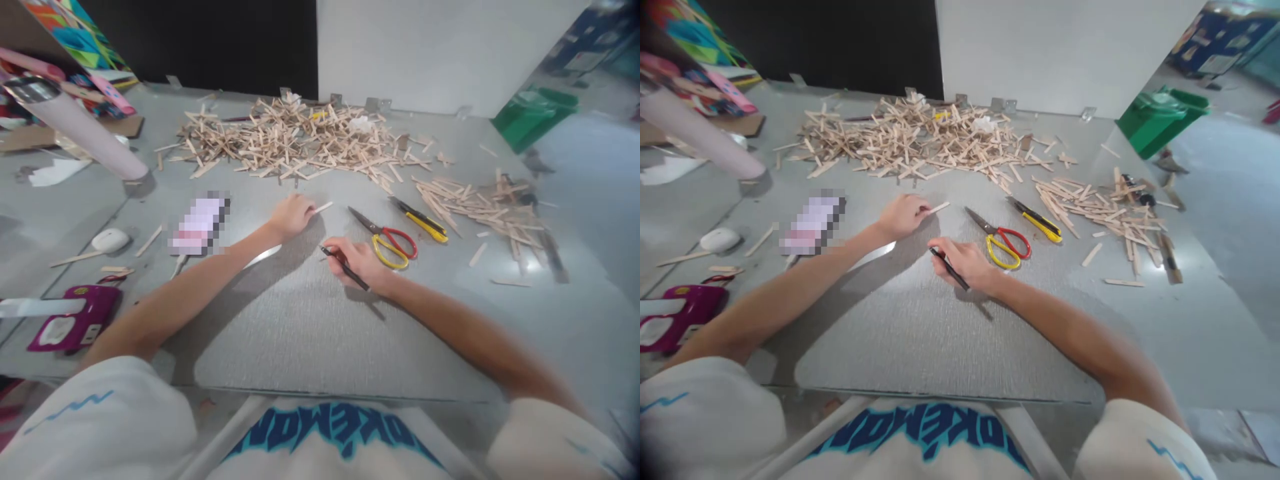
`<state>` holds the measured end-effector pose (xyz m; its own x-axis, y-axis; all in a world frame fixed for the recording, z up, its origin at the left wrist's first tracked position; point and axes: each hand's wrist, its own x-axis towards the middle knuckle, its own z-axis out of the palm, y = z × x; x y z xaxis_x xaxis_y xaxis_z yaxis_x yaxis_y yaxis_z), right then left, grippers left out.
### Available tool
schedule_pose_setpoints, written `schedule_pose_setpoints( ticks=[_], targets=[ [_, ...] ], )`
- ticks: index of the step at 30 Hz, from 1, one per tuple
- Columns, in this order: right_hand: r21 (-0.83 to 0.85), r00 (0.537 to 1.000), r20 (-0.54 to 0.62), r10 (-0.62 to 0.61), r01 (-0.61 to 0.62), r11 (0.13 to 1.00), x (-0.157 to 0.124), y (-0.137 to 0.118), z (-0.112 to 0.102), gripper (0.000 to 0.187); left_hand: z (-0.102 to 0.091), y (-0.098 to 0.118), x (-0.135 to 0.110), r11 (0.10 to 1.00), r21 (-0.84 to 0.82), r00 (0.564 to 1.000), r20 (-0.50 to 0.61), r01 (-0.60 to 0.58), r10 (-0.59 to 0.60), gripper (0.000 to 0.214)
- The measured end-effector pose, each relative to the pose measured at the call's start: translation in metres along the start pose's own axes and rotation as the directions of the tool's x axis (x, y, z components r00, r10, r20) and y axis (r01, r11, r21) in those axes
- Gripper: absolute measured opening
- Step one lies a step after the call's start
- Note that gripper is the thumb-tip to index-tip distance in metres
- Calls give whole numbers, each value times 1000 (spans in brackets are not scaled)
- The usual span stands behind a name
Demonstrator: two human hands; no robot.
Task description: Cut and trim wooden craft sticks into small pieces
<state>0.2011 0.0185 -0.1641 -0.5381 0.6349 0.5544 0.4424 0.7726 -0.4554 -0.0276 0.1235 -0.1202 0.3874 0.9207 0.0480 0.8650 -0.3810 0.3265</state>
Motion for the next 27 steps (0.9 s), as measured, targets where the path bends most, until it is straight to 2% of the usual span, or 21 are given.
schedule_pose_setpoints(
  ticks=[4,7,12,17,22,25,27],
  targets=[
    [6,999,-22,-24,24,1000,3,-4,-3,23,-12,0,-38,998,-62,997,78,-12,16,23],
    [-6,998,-52,-31,31,1000,5,-7,-6,23,-19,5,-68,962,-267,991,98,-64,93,24],
    [-22,998,-35,48,-49,999,5,-8,-7,23,-15,14,-108,896,-421,969,128,-138,209,19],
    [-2,996,-16,91,-91,996,3,-6,-6,23,-2,18,-120,876,-422,945,113,-234,306,23],
    [-9,995,-38,94,-94,996,2,-6,-8,21,10,17,-124,906,-342,964,5,-249,267,24],
    [-7,993,-13,120,-120,993,2,-5,-9,22,13,15,-130,918,-309,968,-36,-249,250,22],
    [-5,990,18,143,-143,990,3,-5,-11,23,14,15,-135,927,-254,962,-66,-274,266,31]
  ],
)
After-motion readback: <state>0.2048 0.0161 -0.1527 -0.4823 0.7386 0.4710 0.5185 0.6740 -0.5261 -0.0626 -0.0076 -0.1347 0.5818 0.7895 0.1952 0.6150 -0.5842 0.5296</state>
